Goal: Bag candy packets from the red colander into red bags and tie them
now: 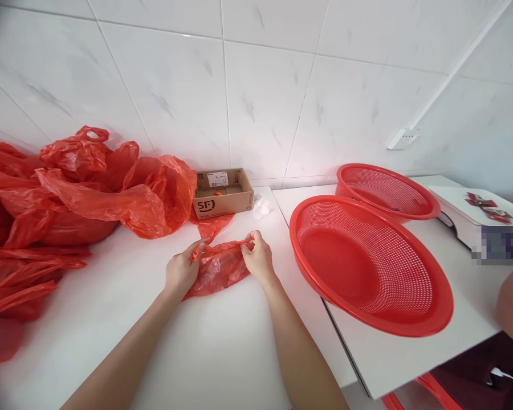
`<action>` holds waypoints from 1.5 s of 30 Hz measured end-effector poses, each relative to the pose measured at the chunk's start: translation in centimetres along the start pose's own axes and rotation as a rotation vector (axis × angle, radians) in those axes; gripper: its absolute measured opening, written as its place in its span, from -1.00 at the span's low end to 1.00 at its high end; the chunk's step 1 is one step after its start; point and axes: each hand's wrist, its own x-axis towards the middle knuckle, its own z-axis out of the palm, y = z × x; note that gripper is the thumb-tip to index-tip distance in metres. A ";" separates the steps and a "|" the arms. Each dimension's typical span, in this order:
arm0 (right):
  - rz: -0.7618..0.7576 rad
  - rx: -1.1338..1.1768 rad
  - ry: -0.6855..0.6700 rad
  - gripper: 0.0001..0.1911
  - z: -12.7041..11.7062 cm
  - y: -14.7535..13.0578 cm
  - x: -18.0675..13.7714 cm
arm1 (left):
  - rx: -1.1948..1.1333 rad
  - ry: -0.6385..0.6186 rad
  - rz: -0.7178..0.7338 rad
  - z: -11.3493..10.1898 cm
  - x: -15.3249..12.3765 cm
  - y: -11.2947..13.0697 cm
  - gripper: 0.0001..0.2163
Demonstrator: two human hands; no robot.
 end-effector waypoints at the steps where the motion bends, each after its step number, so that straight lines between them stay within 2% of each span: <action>1: 0.009 -0.013 -0.002 -0.90 0.1 0.1 0.0 | 0.019 -0.003 0.001 0.1 0.1 0.0 -0.60; 4: 0.023 -0.063 -0.002 -0.93 0.2 0.1 0.2 | 0.075 -0.011 0.012 0.4 0.3 -0.3 -0.62; 6: 0.023 -0.093 -0.001 -0.95 0.4 -0.1 0.2 | 0.104 -0.012 0.032 0.6 0.3 -0.6 -0.56; 11: 0.001 -0.283 0.008 -0.66 0.9 -0.5 0.3 | 0.147 -0.003 0.093 1.0 0.2 -1.2 -0.47; 15: 0.009 -0.420 -0.001 -0.66 1.5 -0.3 0.5 | 0.165 0.013 0.104 1.1 0.1 -1.2 -0.48; 31: -0.025 -0.408 -0.007 -0.67 1.5 0.3 0.8 | 0.201 0.013 0.115 1.1 0.1 -1.0 -0.51; 37: -0.055 -0.173 0.113 -0.60 0.4 0.9 1.1 | 0.206 -0.047 0.068 -0.8 -0.8 -1.2 -0.64; 45: -0.038 -0.134 0.182 -0.70 0.0 2.4 2.4 | 0.134 -0.119 0.013 -4.3 -4.6 -2.0 -0.66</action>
